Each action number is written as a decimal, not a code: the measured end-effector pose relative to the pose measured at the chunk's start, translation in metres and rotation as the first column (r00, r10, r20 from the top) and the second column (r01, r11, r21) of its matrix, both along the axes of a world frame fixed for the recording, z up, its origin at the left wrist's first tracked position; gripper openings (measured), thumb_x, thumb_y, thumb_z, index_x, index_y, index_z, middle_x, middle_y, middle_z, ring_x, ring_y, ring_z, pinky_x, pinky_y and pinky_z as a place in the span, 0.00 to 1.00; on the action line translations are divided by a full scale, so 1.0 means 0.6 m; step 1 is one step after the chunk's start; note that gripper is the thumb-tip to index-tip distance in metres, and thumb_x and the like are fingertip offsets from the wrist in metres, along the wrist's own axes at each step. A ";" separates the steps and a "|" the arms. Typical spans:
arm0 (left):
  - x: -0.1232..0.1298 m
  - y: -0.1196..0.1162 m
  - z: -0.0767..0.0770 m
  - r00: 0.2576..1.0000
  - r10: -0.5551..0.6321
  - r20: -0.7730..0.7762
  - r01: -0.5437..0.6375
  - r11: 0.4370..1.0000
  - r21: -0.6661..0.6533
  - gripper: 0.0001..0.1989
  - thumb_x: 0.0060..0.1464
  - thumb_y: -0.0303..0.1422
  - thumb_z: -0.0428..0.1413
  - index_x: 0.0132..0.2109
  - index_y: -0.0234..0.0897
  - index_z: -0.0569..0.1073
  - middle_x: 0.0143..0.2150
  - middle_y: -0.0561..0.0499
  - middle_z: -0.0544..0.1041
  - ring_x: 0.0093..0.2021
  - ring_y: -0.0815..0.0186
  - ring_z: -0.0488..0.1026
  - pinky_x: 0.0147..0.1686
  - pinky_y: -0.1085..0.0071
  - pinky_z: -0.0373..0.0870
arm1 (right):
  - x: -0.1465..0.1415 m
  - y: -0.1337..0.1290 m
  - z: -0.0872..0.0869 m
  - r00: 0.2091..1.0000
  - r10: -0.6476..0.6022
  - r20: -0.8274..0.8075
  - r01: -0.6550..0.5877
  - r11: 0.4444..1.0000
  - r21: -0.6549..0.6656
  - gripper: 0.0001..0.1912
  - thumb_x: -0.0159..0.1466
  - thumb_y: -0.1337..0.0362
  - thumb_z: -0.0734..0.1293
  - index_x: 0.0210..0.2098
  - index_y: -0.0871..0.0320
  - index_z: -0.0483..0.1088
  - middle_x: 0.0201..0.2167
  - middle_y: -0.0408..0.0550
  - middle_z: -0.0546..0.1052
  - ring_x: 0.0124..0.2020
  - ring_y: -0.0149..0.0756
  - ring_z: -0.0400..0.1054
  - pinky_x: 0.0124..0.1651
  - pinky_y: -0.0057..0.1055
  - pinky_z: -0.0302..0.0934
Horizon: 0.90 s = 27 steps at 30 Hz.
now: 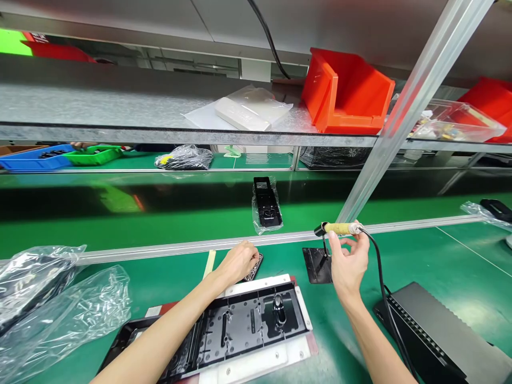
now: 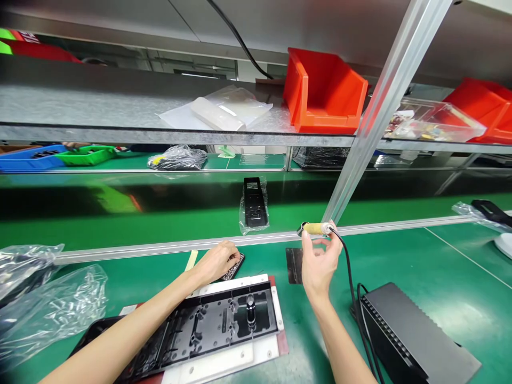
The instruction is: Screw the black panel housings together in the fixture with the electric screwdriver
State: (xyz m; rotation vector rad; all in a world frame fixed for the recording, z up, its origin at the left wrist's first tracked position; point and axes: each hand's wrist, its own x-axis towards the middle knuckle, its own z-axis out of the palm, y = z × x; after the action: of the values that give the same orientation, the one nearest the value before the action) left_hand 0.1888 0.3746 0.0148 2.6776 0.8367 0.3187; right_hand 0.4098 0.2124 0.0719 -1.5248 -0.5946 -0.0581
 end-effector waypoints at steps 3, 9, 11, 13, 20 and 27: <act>-0.001 0.003 -0.006 0.999 -0.032 -0.015 0.033 0.999 0.030 0.13 0.66 0.29 0.50 0.34 0.34 0.75 0.36 0.46 0.77 0.43 0.60 0.73 0.45 0.62 0.69 | 0.006 0.023 0.011 0.994 -0.044 0.101 0.038 0.998 0.052 0.27 0.66 0.51 0.68 0.60 0.55 0.68 0.51 0.53 0.75 0.40 0.34 0.72 0.39 0.31 0.66; -0.003 0.002 0.013 0.999 -0.033 0.018 0.032 0.999 0.040 0.13 0.65 0.28 0.49 0.34 0.33 0.74 0.35 0.45 0.77 0.42 0.59 0.73 0.45 0.62 0.69 | 0.012 0.041 0.035 0.975 -0.089 0.204 0.068 0.992 0.106 0.17 0.69 0.51 0.65 0.44 0.59 0.75 0.42 0.50 0.77 0.36 0.35 0.74 0.43 0.36 0.66; -0.012 -0.006 0.032 0.998 0.015 0.057 -0.015 1.000 0.005 0.14 0.65 0.29 0.47 0.34 0.33 0.75 0.35 0.42 0.78 0.41 0.58 0.73 0.42 0.63 0.68 | 0.009 0.038 0.053 0.957 -0.146 0.250 0.111 0.983 0.148 0.15 0.69 0.52 0.65 0.42 0.58 0.74 0.44 0.51 0.78 0.41 0.38 0.73 0.48 0.38 0.65; -0.027 -0.024 0.053 0.994 0.070 0.086 -0.066 0.996 -0.056 0.14 0.65 0.30 0.46 0.36 0.34 0.75 0.34 0.45 0.78 0.37 0.60 0.73 0.38 0.66 0.67 | 0.002 0.032 0.078 0.925 -0.219 0.309 0.132 0.951 0.279 0.14 0.70 0.54 0.64 0.43 0.59 0.72 0.41 0.52 0.79 0.43 0.39 0.73 0.50 0.40 0.65; -0.097 -0.164 0.103 0.984 0.091 0.155 -0.042 0.955 -0.295 0.07 0.63 0.29 0.51 0.37 0.40 0.73 0.37 0.54 0.77 0.36 0.68 0.71 0.38 0.70 0.66 | -0.038 0.010 0.156 0.924 -0.167 0.344 -0.158 0.651 0.743 0.08 0.71 0.69 0.59 0.35 0.55 0.66 0.32 0.42 0.69 0.29 0.30 0.71 0.38 0.35 0.69; -0.113 -0.231 0.077 0.987 -0.150 0.052 0.158 0.956 -0.245 0.12 0.72 0.33 0.43 0.44 0.40 0.71 0.43 0.50 0.74 0.44 0.63 0.70 0.44 0.64 0.68 | -0.090 -0.026 0.156 0.950 0.197 0.244 -0.310 0.705 0.638 0.08 0.72 0.65 0.60 0.39 0.52 0.69 0.29 0.42 0.66 0.30 0.33 0.67 0.44 0.41 0.71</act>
State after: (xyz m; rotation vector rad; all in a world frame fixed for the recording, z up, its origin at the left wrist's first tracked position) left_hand 0.1212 0.2360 0.0609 2.4769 0.6082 0.2040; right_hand 0.3559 0.1969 0.1653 -0.7193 -0.8035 -0.1651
